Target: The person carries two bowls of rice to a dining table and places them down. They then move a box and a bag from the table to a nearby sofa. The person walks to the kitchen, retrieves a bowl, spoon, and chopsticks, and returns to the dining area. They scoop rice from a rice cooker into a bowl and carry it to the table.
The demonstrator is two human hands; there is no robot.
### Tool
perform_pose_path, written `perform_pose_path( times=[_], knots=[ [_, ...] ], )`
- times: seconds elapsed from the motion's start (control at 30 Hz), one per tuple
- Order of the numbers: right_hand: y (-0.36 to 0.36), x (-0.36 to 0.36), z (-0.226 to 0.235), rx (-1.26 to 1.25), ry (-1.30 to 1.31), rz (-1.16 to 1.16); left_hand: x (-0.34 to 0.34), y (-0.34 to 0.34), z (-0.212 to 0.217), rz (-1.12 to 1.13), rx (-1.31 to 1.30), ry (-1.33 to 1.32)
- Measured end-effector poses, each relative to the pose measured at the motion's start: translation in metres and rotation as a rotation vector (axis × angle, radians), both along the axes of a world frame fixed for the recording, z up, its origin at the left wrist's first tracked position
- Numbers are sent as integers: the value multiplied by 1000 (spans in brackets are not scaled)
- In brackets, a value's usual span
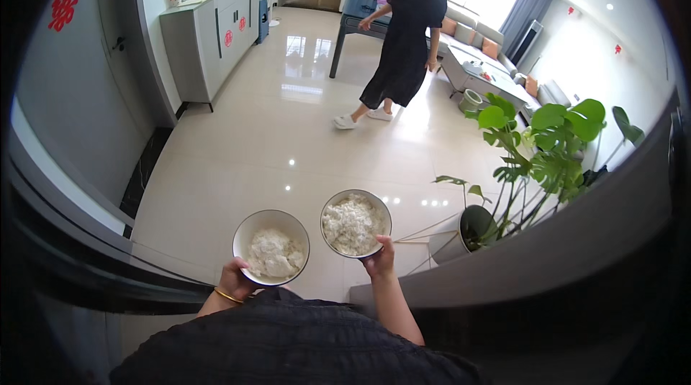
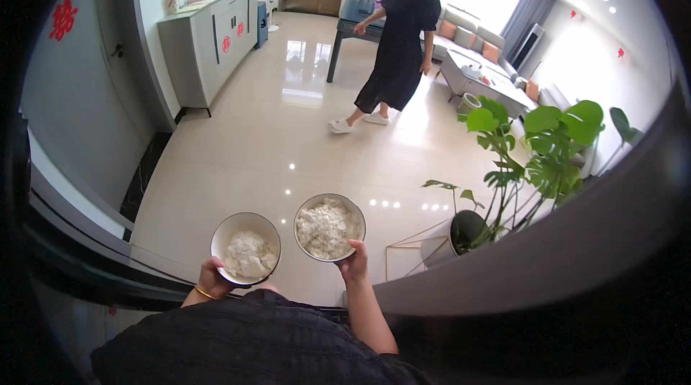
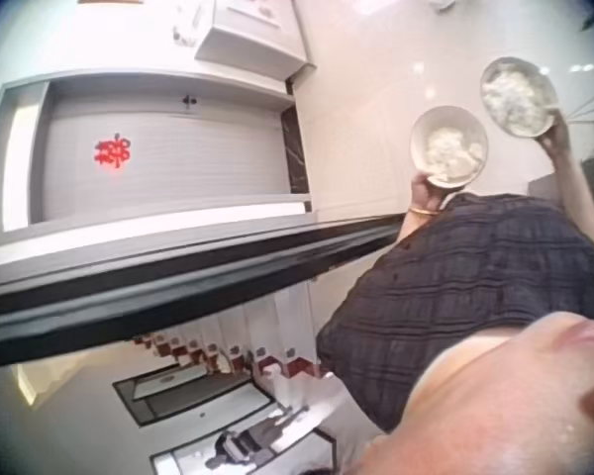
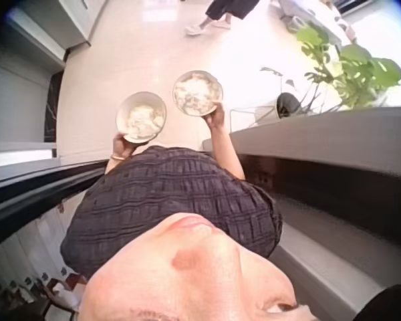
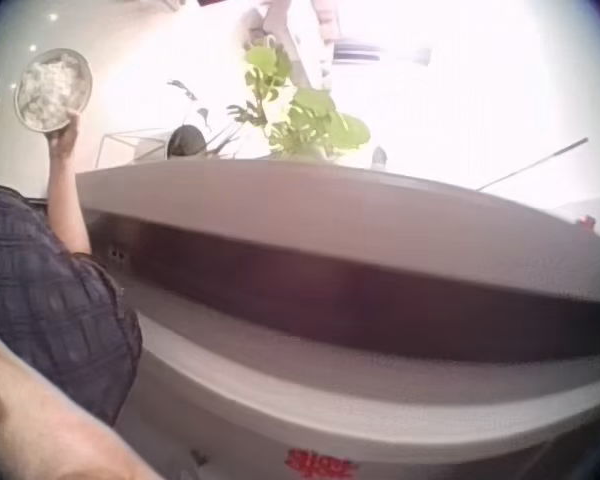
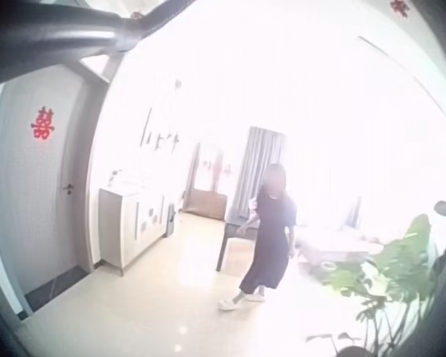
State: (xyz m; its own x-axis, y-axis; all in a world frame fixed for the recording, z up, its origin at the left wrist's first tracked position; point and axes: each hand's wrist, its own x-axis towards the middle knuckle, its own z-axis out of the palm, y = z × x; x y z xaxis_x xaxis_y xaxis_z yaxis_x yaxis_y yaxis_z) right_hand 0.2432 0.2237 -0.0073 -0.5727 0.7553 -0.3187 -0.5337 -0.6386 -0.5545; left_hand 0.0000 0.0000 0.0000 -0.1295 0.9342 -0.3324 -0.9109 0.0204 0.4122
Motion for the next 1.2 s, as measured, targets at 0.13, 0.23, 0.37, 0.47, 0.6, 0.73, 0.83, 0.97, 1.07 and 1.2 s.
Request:
perform_pose_path(
  times=[0.13, 0.23, 0.37, 0.47, 0.6, 0.73, 0.83, 0.97, 1.07, 1.2],
  knots=[
    [24, -8, -18, -30, -35, -36, -12, 20, -8, -3, 34, -49],
    [64, -18, -39, 4, 24, -49, -37, 63, -19, 14, 100, -11],
    [100, -35, -41, 22, 49, -68, -99, 104, -14, 2, 134, 37],
    [135, -51, -47, 6, -48, -177, -154, 164, -37, -59, 21, 5],
    [191, -76, -41, 15, -101, -300, -220, 259, -27, -171, 13, 17],
    [249, -104, -27, 27, -48, -408, -262, 366, -28, -237, 13, 46],
    [301, -111, -28, 41, -95, -469, -278, 451, -32, -232, 72, 41],
    [399, -110, -52, 8, -124, -461, -295, 566, -36, -215, 122, 23],
    [481, -130, -42, 55, -149, -457, -305, 644, -19, -196, 111, 40],
    [591, -172, -21, 12, -126, -428, -343, 739, -7, -137, 120, 72]
  ],
)
